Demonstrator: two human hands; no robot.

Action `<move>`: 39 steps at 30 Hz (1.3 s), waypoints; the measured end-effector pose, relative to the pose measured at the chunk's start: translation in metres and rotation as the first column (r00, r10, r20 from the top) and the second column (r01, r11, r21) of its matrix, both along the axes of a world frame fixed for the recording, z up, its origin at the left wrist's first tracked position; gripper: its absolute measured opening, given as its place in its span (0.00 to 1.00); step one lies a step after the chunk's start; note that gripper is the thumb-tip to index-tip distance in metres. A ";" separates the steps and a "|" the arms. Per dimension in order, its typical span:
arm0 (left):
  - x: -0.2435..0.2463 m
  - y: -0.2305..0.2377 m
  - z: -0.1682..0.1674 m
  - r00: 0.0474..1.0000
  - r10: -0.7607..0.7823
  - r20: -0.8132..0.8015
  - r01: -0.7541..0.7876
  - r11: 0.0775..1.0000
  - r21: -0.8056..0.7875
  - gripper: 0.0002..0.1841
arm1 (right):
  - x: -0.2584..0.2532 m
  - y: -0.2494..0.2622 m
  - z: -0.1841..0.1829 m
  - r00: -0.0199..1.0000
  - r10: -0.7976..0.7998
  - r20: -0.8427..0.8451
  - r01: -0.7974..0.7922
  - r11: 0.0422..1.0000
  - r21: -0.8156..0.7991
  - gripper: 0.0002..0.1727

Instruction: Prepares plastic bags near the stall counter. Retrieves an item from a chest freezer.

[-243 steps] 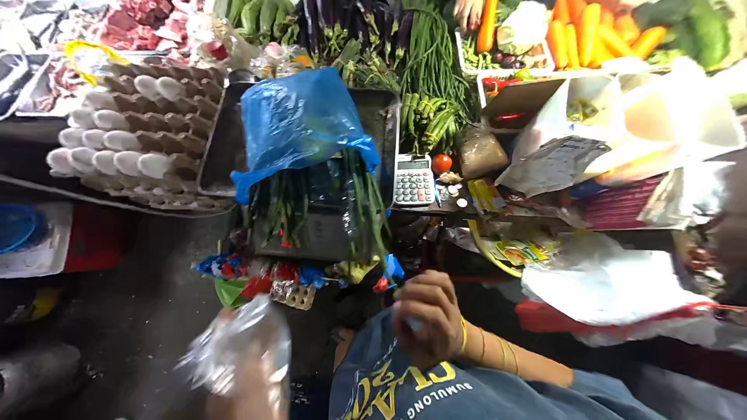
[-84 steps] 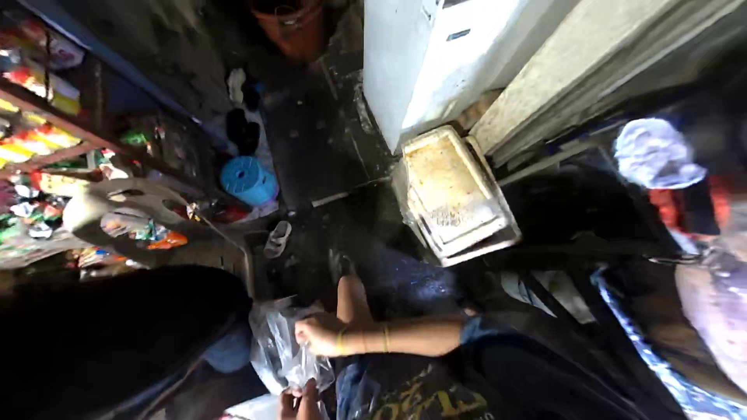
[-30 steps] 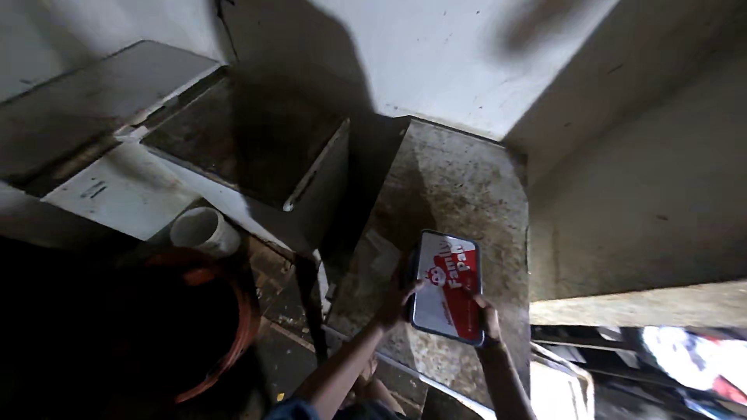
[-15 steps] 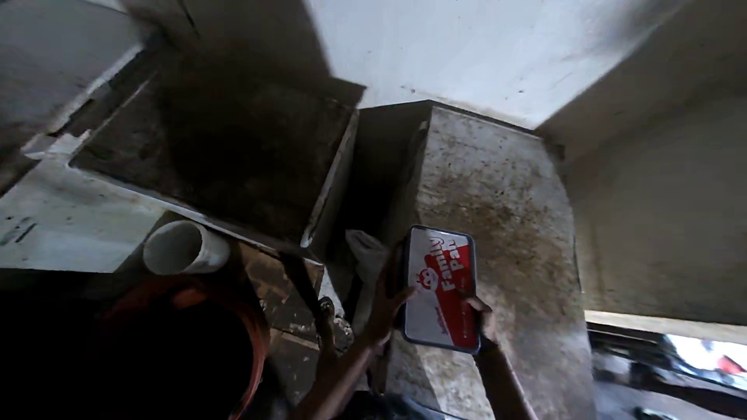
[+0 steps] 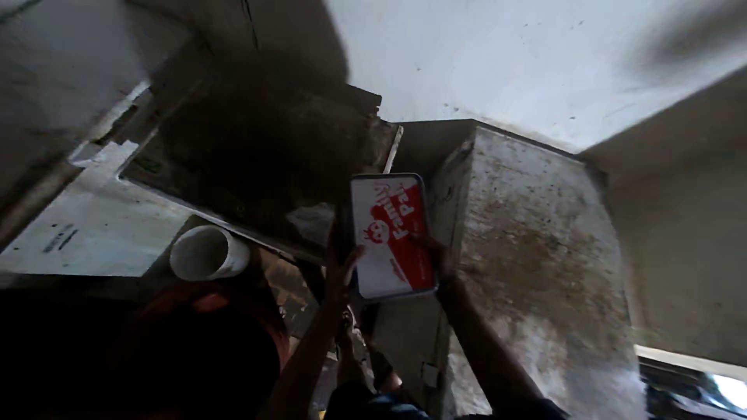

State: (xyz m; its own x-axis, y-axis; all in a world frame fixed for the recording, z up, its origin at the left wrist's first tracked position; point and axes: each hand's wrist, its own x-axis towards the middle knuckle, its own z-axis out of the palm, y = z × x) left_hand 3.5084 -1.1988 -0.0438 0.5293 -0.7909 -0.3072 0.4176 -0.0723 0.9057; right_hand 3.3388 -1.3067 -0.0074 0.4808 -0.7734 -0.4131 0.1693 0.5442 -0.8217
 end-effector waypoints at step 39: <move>-0.082 0.087 -0.001 0.234 -0.704 0.670 0.672 0.615 0.412 0.15 | -0.358 0.125 -0.072 -0.011 -0.389 -0.921 0.209 0.900 -0.383 0.25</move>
